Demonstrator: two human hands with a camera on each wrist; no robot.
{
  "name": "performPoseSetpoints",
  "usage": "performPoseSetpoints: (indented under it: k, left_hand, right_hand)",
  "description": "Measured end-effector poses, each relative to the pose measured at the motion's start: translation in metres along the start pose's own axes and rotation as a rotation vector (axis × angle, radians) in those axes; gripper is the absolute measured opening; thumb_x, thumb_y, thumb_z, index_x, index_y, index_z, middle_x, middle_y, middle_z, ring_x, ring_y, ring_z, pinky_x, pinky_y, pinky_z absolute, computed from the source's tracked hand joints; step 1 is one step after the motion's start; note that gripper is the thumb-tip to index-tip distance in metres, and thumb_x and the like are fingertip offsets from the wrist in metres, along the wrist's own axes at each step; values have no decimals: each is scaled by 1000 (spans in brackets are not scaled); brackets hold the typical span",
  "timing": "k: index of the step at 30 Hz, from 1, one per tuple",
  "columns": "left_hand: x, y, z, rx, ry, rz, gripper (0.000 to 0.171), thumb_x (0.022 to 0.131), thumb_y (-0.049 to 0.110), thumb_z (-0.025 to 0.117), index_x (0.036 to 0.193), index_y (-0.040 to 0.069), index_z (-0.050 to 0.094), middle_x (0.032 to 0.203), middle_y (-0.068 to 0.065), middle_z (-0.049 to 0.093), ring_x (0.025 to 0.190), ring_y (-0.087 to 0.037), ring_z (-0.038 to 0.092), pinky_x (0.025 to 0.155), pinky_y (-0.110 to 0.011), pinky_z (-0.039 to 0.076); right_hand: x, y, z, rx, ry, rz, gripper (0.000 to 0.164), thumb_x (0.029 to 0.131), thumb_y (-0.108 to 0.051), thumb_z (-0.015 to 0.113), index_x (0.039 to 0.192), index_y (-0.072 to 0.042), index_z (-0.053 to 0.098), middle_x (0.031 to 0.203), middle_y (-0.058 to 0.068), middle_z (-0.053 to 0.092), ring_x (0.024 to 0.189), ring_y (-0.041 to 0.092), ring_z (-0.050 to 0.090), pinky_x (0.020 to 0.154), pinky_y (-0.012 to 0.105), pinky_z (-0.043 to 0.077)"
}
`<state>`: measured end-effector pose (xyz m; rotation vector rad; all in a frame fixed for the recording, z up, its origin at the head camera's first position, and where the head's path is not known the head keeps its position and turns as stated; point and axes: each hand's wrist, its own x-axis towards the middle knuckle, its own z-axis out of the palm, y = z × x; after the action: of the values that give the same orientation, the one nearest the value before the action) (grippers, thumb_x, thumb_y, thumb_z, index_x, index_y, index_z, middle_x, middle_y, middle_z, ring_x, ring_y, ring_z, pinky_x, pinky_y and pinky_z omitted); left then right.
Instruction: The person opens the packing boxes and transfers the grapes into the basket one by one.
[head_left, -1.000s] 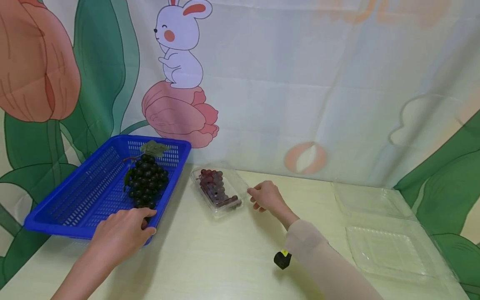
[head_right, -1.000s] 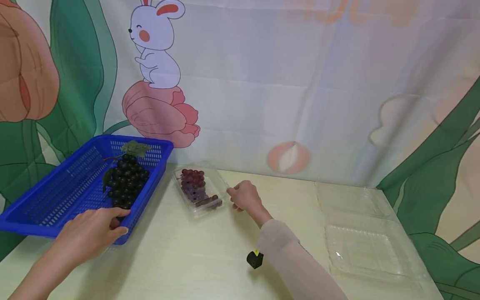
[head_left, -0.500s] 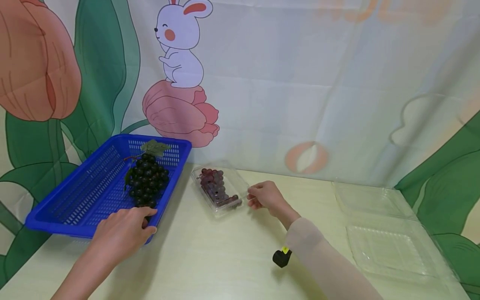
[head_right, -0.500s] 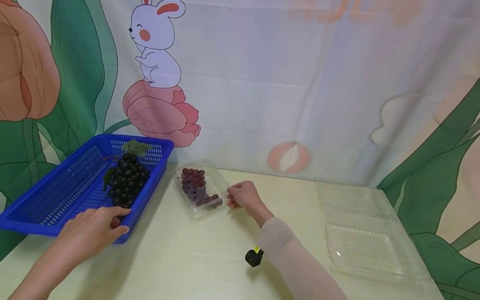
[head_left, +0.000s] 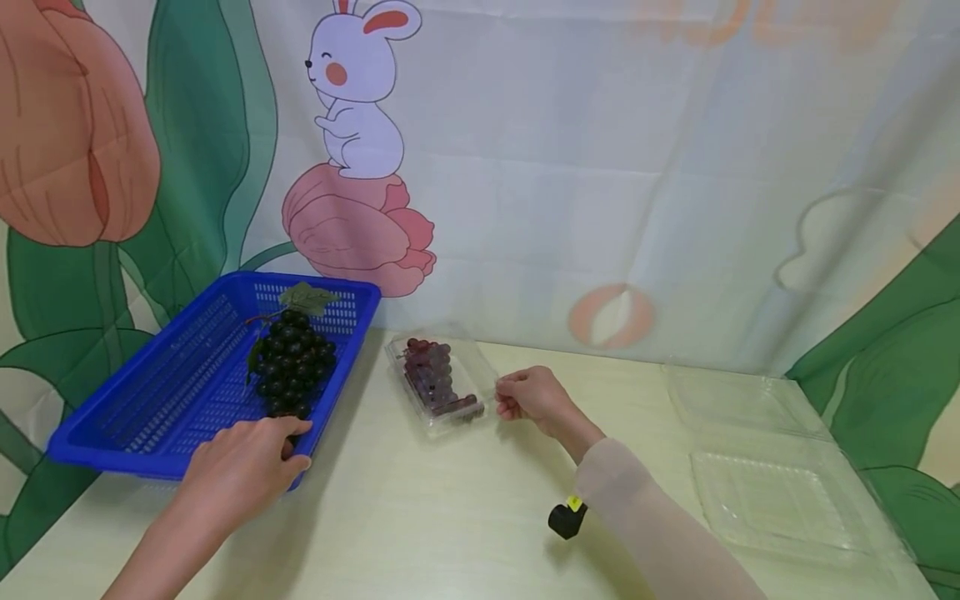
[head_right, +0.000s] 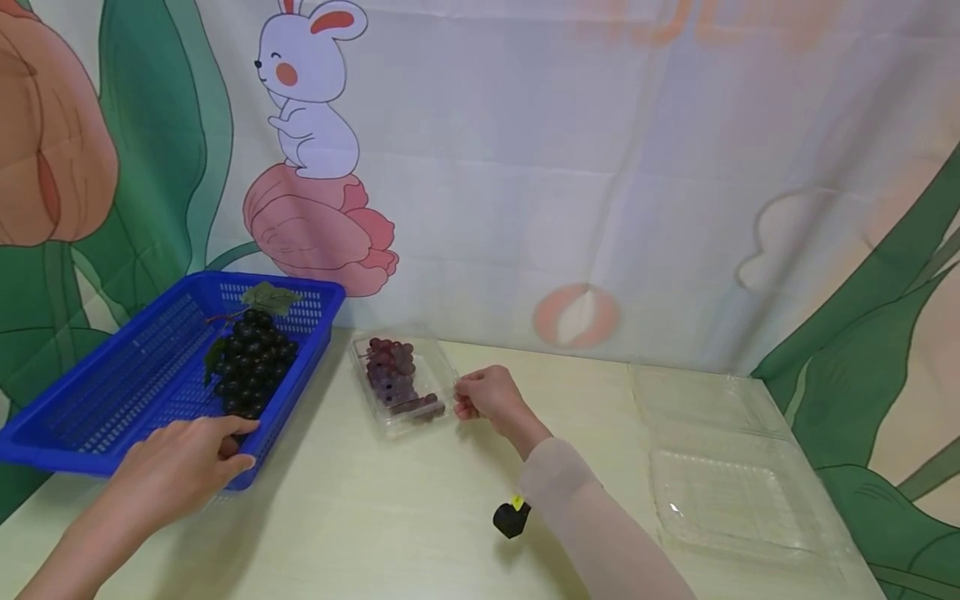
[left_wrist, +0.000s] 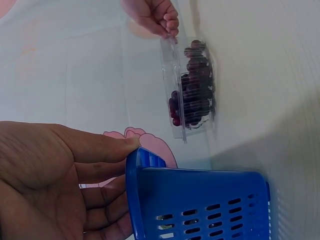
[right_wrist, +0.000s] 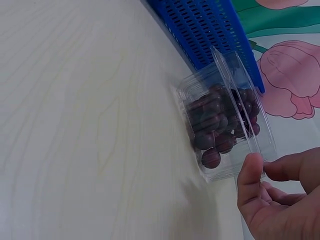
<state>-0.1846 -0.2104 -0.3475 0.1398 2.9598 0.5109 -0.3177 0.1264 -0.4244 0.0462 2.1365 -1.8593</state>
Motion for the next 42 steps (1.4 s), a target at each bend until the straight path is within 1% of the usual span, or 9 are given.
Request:
performPoseSetpoints:
  k: [3,11,16,24,32,42]
  left_hand:
    - [0,0,0,5,0,-4,47,96,18,75,139,2,64,72,2,58,55,-19,45,50,-33,33]
    - [-1,0,1,-3,14,7,47,95,18,75,139,2,64,70,2,56,54,-18,43,50,-33,31]
    - [1,-1,2,-3,7,6,48,95,18,75,139,2,64,69,2,56,54,-18,42,49,-32,30]
    - [2,-2,3,-5,-9,-11,49,95,19,75,140,3,63,68,1,55,54,-18,40,49,-32,28]
    - [2,0,2,1,-2,-6,49,96,19,75,140,3,63,70,2,56,55,-18,42,50,-33,29]
    - [3,-2,3,8,-18,-22,50,95,20,75,140,3,63,70,1,56,55,-19,43,50,-33,29]
  right_hand:
    - [-3,2,-2,-9,-6,4,30,106,-3,56,126,19,60,92,19,67,63,13,60,58,22,54]
    - [-10,4,-10,-25,-15,17,31,106,-5,56,127,18,60,95,21,66,65,14,60,59,22,54]
    - [-15,5,-14,-27,-16,24,31,106,-4,55,129,17,59,96,22,66,65,14,61,59,23,54]
    - [-21,9,-21,-35,-27,32,30,106,-3,56,128,17,59,91,17,65,65,14,61,59,23,54]
    - [-31,11,-28,-38,-38,34,32,107,-5,55,130,16,58,92,17,66,65,14,61,59,23,54]
    - [-44,15,-33,-30,-33,51,29,106,-6,56,125,15,60,88,14,65,64,13,60,58,23,53]
